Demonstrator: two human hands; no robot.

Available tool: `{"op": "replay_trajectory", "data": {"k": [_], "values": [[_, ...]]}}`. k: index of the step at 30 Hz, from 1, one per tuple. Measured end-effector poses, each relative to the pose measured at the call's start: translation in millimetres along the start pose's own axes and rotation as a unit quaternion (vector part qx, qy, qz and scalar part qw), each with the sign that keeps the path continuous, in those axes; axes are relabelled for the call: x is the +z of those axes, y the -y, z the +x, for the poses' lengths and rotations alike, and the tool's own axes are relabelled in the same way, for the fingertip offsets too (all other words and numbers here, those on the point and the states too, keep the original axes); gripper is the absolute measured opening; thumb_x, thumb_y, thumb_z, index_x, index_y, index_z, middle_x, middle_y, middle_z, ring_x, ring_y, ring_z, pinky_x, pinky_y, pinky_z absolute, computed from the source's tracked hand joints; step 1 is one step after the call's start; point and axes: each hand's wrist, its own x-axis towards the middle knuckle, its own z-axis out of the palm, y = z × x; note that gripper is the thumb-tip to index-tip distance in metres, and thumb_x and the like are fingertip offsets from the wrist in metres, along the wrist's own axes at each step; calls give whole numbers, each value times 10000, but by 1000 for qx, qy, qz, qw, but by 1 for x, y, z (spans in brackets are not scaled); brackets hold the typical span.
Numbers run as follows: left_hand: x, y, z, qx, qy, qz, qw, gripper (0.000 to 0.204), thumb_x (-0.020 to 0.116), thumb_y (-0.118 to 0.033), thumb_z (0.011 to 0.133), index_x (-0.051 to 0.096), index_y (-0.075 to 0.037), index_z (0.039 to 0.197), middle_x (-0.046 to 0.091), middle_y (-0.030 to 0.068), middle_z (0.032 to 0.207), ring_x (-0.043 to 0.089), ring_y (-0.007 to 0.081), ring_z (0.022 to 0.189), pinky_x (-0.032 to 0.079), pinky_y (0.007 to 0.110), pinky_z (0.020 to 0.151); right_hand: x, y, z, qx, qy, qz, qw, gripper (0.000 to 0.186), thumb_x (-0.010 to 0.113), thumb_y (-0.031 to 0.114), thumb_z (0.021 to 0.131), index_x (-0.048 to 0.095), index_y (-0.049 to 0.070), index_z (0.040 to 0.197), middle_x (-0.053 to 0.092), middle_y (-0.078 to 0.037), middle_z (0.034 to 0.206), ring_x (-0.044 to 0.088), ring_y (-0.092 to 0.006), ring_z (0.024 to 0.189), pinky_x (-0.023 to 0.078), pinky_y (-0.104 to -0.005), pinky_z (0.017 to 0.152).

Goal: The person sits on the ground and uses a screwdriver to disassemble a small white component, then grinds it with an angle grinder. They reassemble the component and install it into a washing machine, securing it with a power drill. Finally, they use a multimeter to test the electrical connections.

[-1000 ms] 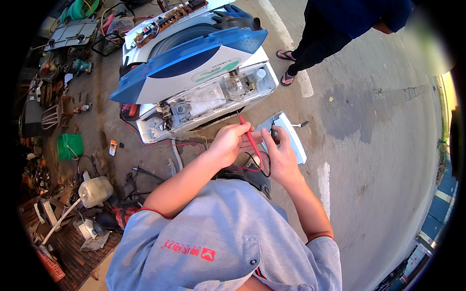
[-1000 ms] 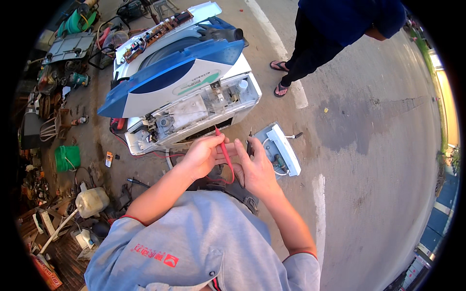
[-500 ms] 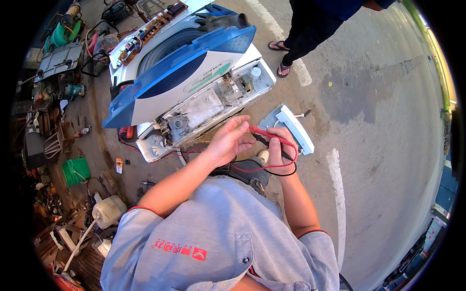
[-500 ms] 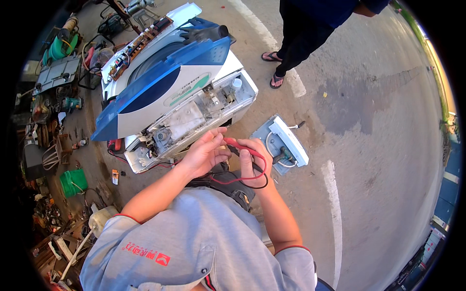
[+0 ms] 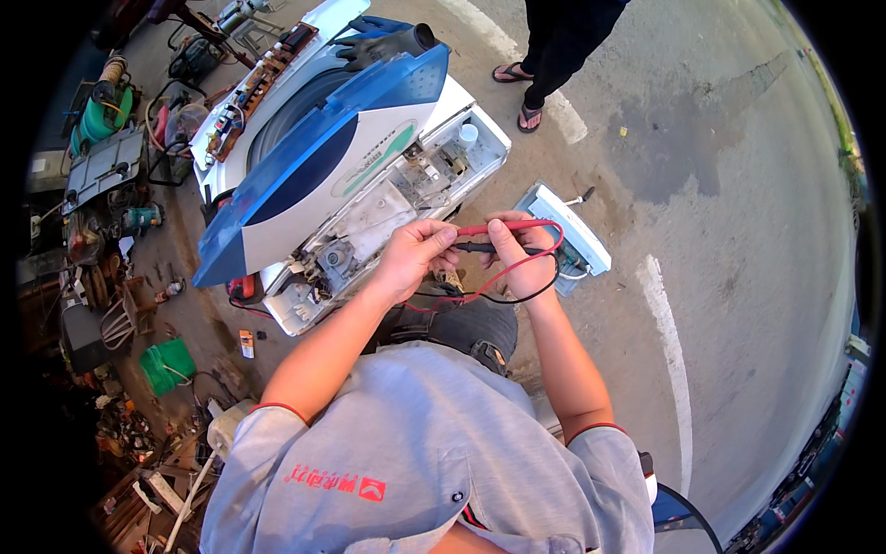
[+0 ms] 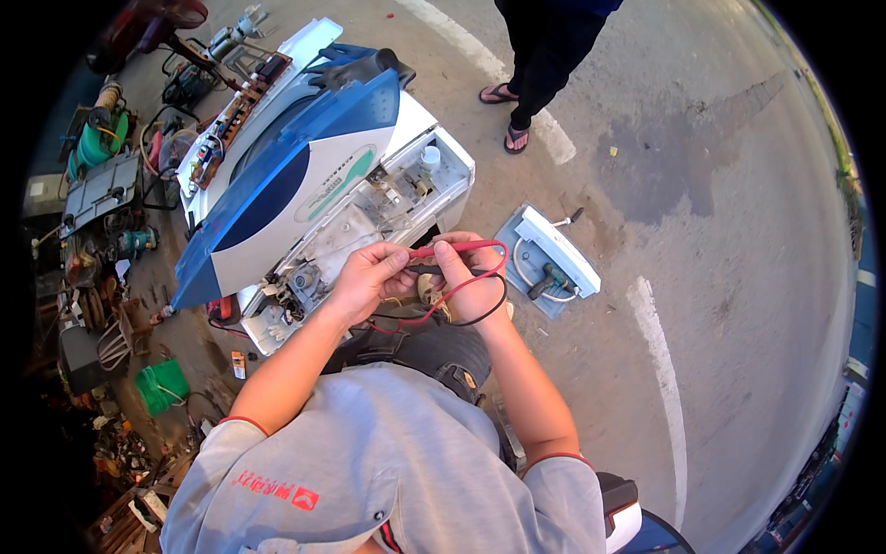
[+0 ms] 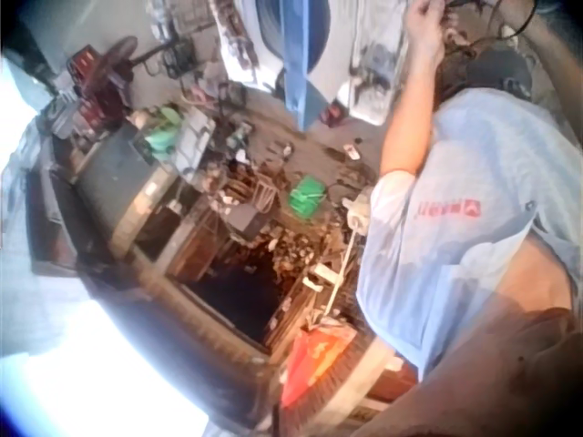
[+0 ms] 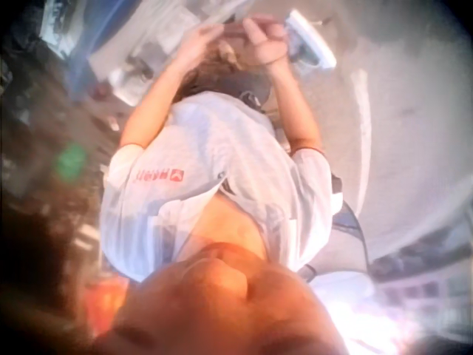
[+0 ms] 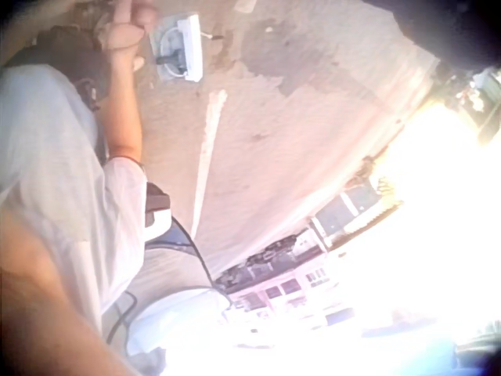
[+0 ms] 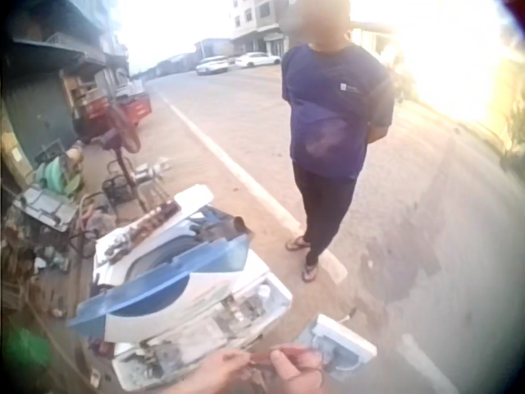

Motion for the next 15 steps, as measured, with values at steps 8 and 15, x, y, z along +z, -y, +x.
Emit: {"op": "replay_trajectory", "data": {"k": [8,15], "values": [[-30,-32,38,66,-155,41,985,252,546,-159,948,552,29,1116,605,90,977,597,131,742,509,266,650,-20,-36,68,-30,-39,133,990,198,499,100,939,552,-31,1077,622,-124,894,594,-169,667,515,-286,591],[-29,-24,72,68,-203,178,961,405,549,-196,934,515,94,1216,612,128,949,591,147,653,486,289,560,4,-61,76,-7,-113,209,971,182,480,80,921,533,-17,1065,639,-148,859,593,-167,610,531,-301,549]]}}
